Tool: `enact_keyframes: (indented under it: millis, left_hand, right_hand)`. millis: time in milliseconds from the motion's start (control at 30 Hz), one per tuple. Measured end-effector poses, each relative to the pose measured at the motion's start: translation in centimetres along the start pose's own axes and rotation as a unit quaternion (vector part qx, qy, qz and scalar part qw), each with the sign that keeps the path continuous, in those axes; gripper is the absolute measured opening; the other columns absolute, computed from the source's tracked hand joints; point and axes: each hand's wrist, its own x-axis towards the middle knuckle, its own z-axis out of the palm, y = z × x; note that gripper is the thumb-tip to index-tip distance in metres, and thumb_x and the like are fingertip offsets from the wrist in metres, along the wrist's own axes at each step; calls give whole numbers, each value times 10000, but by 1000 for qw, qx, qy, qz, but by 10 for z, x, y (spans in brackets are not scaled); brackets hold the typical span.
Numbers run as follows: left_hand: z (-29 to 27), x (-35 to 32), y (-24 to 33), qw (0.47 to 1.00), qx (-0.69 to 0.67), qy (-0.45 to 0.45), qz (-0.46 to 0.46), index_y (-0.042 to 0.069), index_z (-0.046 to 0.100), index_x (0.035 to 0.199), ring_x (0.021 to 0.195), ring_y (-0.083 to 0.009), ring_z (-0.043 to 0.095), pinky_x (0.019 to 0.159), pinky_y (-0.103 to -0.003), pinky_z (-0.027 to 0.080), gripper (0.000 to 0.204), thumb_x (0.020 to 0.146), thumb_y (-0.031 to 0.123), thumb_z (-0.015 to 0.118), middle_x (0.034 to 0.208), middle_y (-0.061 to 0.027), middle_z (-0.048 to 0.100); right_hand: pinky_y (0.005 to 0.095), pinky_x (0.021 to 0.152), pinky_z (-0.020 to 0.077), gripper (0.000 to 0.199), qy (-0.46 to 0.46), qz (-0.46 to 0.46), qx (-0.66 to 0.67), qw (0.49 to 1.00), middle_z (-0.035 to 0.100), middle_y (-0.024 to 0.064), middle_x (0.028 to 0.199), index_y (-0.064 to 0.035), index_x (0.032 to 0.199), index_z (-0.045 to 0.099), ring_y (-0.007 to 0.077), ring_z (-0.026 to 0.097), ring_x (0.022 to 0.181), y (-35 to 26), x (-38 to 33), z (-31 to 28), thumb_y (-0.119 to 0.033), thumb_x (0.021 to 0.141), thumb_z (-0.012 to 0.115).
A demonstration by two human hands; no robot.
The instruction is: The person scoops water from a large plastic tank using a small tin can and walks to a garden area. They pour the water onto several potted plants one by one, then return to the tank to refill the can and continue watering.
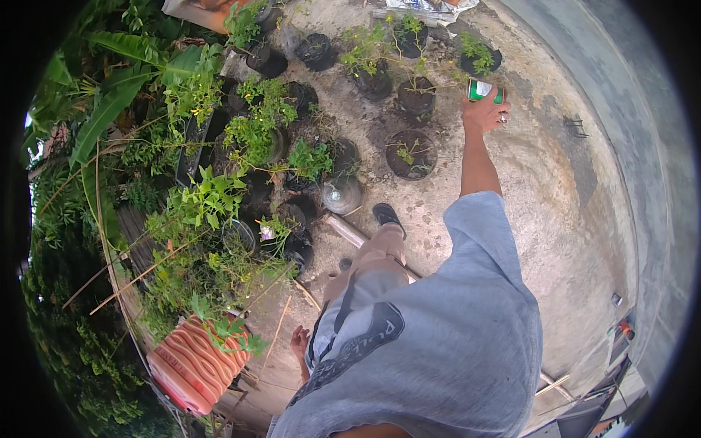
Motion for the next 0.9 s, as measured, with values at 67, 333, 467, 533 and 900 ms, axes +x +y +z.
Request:
enact_keyframes:
  millis: [67,333,467,533,900]
  left_hand:
    - [3,-5,0,1000,-5,5,-13,-23,561,1308,795,-245,714,694,-320,572,434,966,238,609,1038,-193,689]
    - [6,-14,-19,996,-65,1,-58,-27,527,1338,759,-218,713,624,-284,567,429,983,204,590,1037,-179,682]
    - [4,-19,-54,992,-103,-3,-70,-33,528,1334,752,-208,706,629,-282,575,418,981,181,590,1029,-175,675]
    - [7,-19,-65,989,-117,4,-84,-35,527,1334,745,-209,702,638,-297,583,422,973,173,594,1025,-171,675]
    - [-11,1,-154,983,-179,-21,-25,25,541,1327,792,-219,696,629,-312,572,378,974,158,567,1053,-137,674]
  right_hand:
    - [578,882,472,922,-44,109,162,980,308,182,1393,-230,1392,409,410,529,1156,3,-5,2,-480,647,891]
    - [534,743,519,1087,-190,403,434,783,524,243,1284,-17,1416,368,396,562,1109,135,-98,80,-570,640,890]
    - [578,865,500,1127,-157,343,184,908,395,278,1353,-177,1483,359,454,513,1182,187,-160,75,-563,581,913]
    - [582,894,500,1108,-158,270,109,943,325,279,1380,-231,1488,364,475,496,1197,198,-174,63,-542,577,914]
    - [532,923,502,900,4,-194,-41,980,333,208,1358,-280,1424,410,467,467,1208,147,-204,-98,-378,663,881]
